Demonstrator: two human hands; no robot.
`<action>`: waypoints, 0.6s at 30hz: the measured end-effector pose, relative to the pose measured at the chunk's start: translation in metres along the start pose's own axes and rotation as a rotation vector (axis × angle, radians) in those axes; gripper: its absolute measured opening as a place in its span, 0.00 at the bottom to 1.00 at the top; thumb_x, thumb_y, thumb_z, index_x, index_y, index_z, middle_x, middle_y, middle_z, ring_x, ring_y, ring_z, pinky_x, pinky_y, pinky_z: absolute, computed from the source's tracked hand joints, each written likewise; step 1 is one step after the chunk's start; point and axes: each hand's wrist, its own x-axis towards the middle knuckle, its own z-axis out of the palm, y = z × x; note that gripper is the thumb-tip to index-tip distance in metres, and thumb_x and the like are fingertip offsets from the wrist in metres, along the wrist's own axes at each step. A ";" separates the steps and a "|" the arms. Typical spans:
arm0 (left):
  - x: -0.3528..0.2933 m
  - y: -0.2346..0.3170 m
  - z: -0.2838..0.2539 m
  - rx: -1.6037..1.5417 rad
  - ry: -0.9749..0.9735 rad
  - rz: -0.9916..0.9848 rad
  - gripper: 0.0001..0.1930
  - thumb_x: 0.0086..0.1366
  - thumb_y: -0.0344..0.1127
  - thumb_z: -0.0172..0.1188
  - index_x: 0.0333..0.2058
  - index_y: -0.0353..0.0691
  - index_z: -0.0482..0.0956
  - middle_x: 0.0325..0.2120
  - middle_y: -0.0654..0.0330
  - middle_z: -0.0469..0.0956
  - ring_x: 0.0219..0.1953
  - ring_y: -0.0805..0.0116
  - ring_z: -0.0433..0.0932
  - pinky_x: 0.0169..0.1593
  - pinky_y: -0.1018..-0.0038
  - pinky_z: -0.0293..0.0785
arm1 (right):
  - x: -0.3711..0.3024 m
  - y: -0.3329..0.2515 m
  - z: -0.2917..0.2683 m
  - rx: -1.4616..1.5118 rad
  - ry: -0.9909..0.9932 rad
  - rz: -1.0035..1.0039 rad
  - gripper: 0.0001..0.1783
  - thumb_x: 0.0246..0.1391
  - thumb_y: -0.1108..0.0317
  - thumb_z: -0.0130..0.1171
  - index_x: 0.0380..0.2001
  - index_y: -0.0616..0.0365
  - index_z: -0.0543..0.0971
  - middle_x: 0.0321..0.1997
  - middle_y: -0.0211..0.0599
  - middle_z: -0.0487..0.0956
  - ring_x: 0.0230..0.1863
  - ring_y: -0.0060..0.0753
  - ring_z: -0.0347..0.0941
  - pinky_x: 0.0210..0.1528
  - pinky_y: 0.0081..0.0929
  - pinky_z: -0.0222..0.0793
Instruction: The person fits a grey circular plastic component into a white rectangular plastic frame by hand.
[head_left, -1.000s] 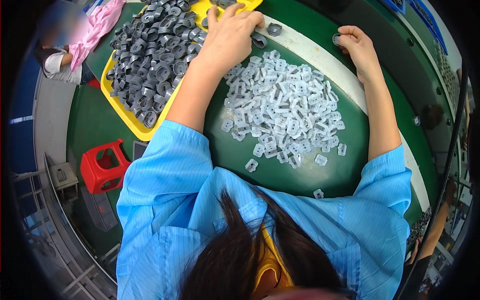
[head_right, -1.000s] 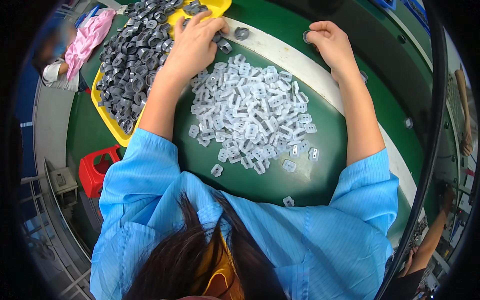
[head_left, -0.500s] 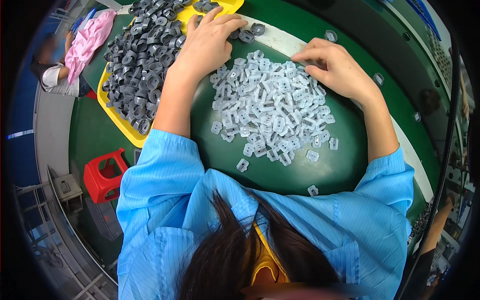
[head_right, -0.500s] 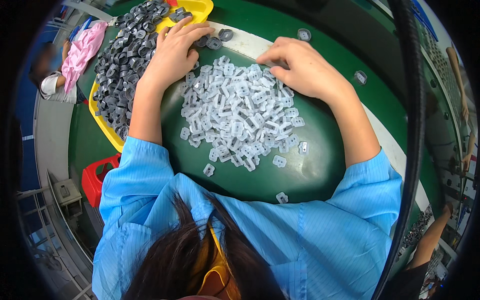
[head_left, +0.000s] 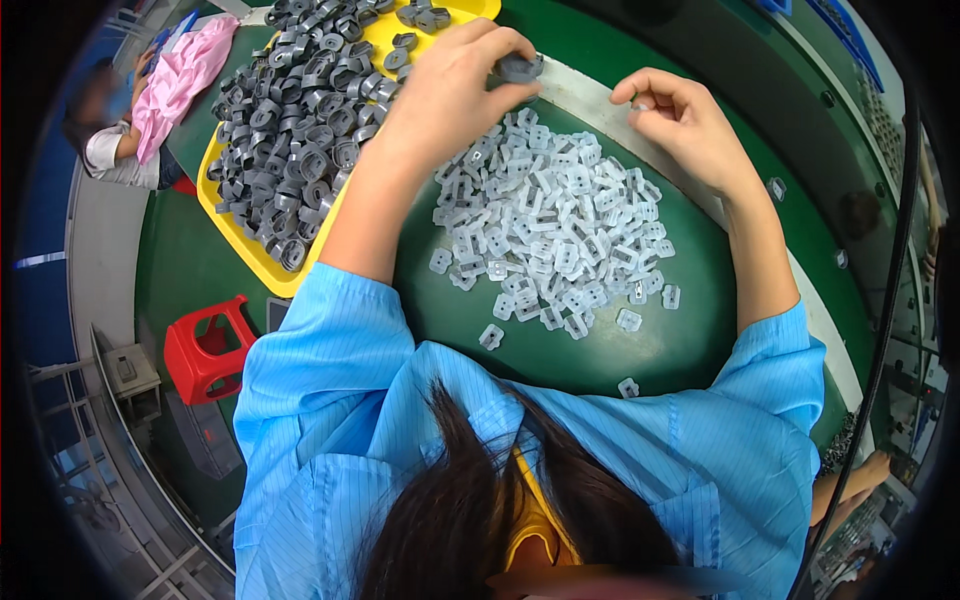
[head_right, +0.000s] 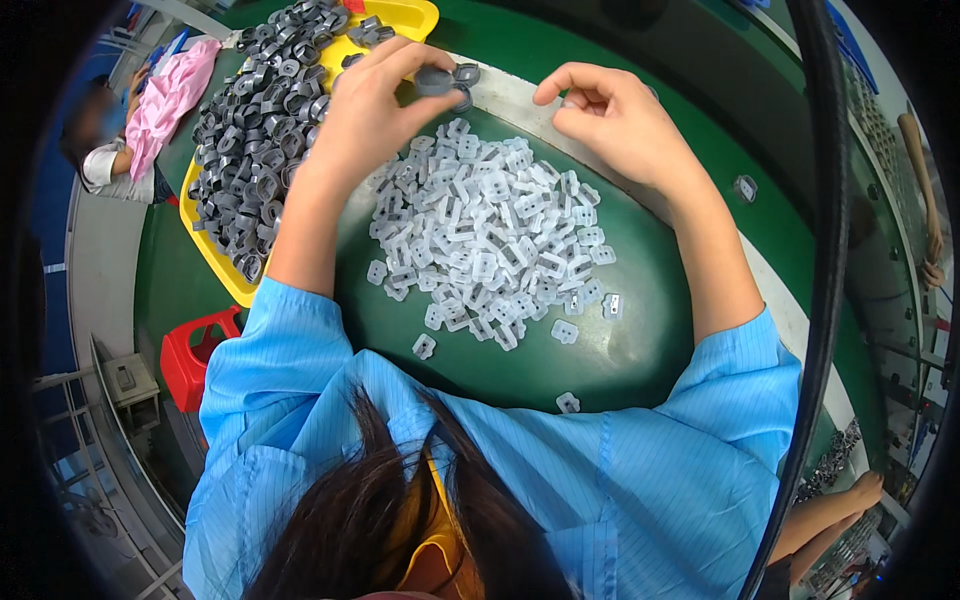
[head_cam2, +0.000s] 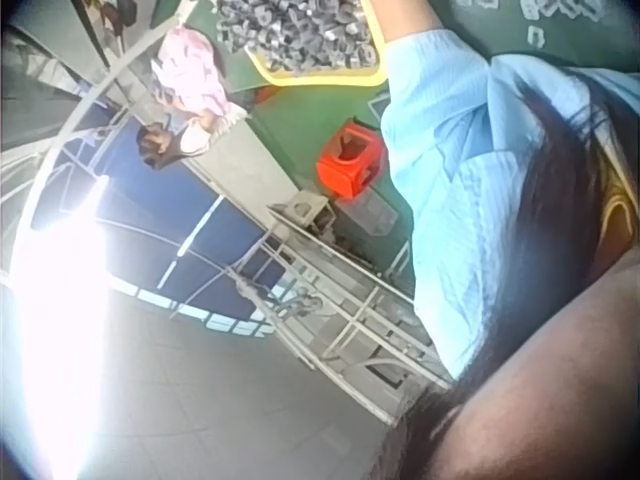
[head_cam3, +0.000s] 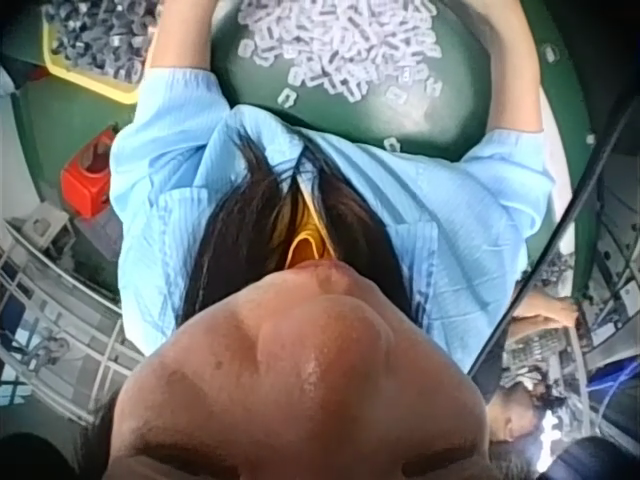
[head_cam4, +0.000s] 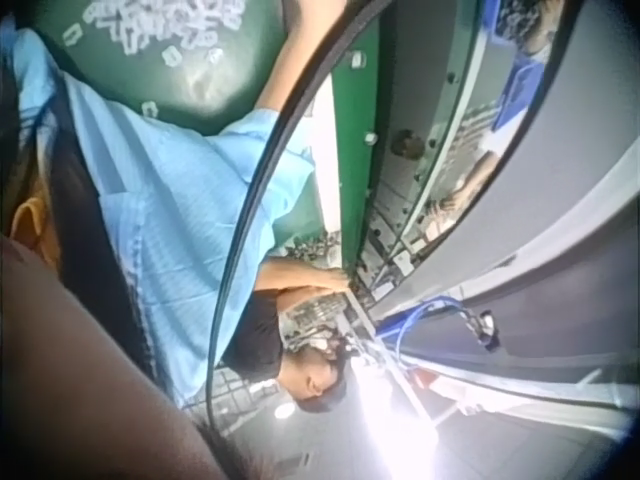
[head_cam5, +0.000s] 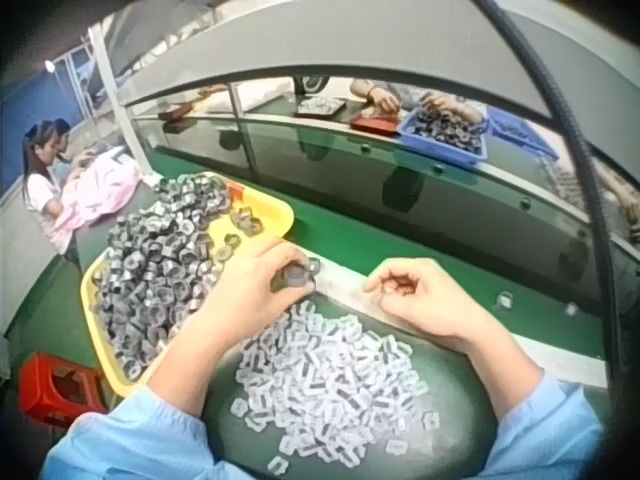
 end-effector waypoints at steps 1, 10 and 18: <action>-0.002 0.004 0.005 -0.124 -0.007 -0.064 0.12 0.51 0.32 0.67 0.34 0.39 0.76 0.35 0.59 0.75 0.36 0.61 0.75 0.40 0.73 0.73 | 0.000 -0.003 0.002 0.085 0.027 0.030 0.05 0.48 0.74 0.55 0.31 0.58 0.77 0.22 0.18 0.67 0.23 0.12 0.58 0.28 0.15 0.58; -0.002 0.022 0.038 -0.308 0.028 -0.137 0.13 0.48 0.27 0.62 0.36 0.36 0.75 0.29 0.51 0.76 0.32 0.53 0.76 0.37 0.65 0.73 | 0.004 -0.015 0.017 0.638 0.025 0.073 0.15 0.54 0.70 0.61 0.42 0.68 0.78 0.31 0.33 0.79 0.27 0.16 0.73 0.33 0.11 0.72; -0.003 0.026 0.038 -0.892 -0.206 -0.424 0.22 0.59 0.25 0.61 0.53 0.33 0.68 0.40 0.58 0.75 0.37 0.82 0.73 0.38 0.82 0.74 | 0.011 0.000 0.018 0.264 0.213 -0.008 0.09 0.49 0.66 0.66 0.30 0.62 0.83 0.24 0.27 0.79 0.25 0.12 0.69 0.27 0.13 0.64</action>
